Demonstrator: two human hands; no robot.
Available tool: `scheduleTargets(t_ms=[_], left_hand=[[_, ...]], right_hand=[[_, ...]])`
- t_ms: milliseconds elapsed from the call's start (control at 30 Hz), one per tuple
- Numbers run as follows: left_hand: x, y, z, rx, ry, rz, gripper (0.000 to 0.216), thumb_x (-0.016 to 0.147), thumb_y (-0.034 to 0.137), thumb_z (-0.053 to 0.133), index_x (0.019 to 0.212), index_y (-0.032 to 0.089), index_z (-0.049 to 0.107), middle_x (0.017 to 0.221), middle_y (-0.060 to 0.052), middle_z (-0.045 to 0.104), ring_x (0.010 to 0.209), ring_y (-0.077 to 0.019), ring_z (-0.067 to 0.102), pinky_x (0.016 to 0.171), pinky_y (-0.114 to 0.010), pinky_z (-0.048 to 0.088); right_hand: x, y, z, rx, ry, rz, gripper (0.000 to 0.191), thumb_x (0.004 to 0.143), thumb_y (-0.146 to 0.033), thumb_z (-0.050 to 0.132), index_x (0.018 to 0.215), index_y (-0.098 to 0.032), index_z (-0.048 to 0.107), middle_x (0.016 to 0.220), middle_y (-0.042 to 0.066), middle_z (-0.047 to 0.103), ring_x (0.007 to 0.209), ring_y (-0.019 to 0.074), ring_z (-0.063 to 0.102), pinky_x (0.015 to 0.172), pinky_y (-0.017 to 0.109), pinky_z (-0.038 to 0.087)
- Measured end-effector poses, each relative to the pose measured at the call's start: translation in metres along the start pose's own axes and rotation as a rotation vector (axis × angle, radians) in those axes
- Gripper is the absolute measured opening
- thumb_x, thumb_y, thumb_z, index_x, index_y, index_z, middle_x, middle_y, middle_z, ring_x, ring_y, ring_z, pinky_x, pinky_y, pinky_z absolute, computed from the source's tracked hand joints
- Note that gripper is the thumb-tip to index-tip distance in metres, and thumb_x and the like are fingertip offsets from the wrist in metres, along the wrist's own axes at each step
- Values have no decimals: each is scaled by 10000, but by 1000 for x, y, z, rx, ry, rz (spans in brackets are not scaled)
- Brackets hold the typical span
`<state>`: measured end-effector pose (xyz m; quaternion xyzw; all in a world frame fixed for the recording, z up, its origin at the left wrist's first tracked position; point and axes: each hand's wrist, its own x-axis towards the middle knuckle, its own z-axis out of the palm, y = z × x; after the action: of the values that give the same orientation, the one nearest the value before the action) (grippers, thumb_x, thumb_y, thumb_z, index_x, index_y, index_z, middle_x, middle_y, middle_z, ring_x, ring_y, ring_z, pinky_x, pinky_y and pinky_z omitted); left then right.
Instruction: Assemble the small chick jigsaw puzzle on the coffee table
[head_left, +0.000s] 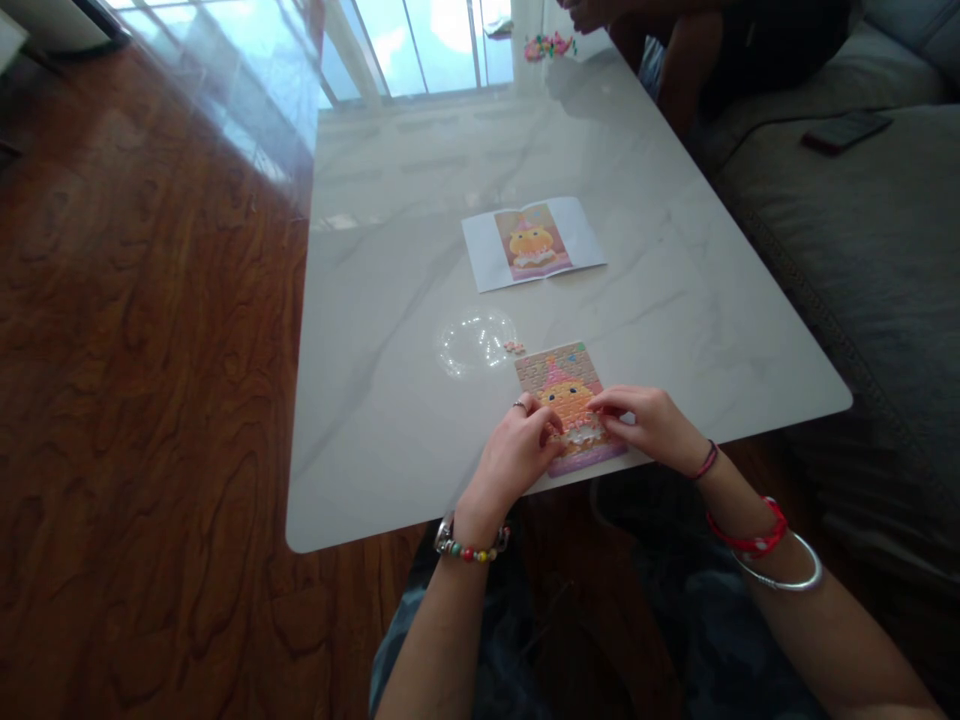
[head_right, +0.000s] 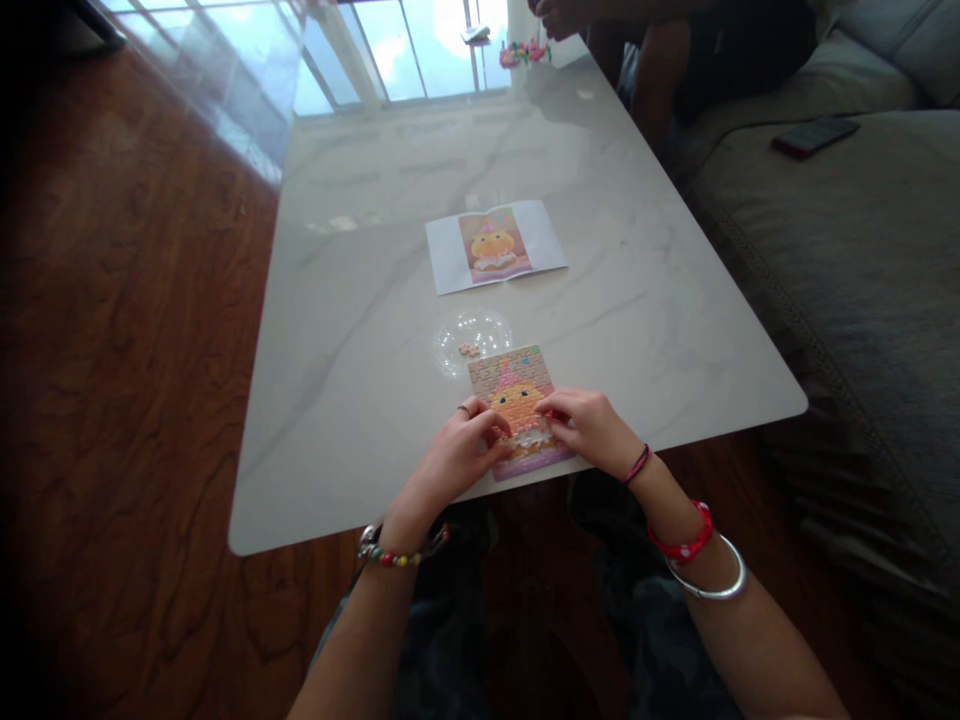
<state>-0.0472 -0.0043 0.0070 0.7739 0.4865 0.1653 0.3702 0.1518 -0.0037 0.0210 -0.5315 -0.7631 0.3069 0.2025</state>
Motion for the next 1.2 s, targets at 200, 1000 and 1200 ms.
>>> scheduleTargets(t_ms=[200,1000,1200], left_hand=[[0,0,-1,-8,-11,-6,88,718,215,565,803,197,561,876,-5,449,641,-79,496,668,-265,460],[1,1,-2,-27,-5,-5,70,717,204,560,786,194,566,860,-8,461,674,-91,498,669,-266,460],[2,1,-2,-23,-3,-3,78,704,190,569,781,196,566,855,-9,464,680,-97,496,672,-273,462]], right_hand=[[-1,1,-1,78,-3,122,184,726,-174,515,851,-181,651,833,27,677,710,137,612,671,262,489],[-2,20,-9,420,-89,355,191,651,-236,584,812,-180,670,835,29,688,771,171,631,737,315,513],[0,21,-12,402,-105,355,133,642,-259,594,734,-167,622,720,14,658,667,140,608,632,263,502]])
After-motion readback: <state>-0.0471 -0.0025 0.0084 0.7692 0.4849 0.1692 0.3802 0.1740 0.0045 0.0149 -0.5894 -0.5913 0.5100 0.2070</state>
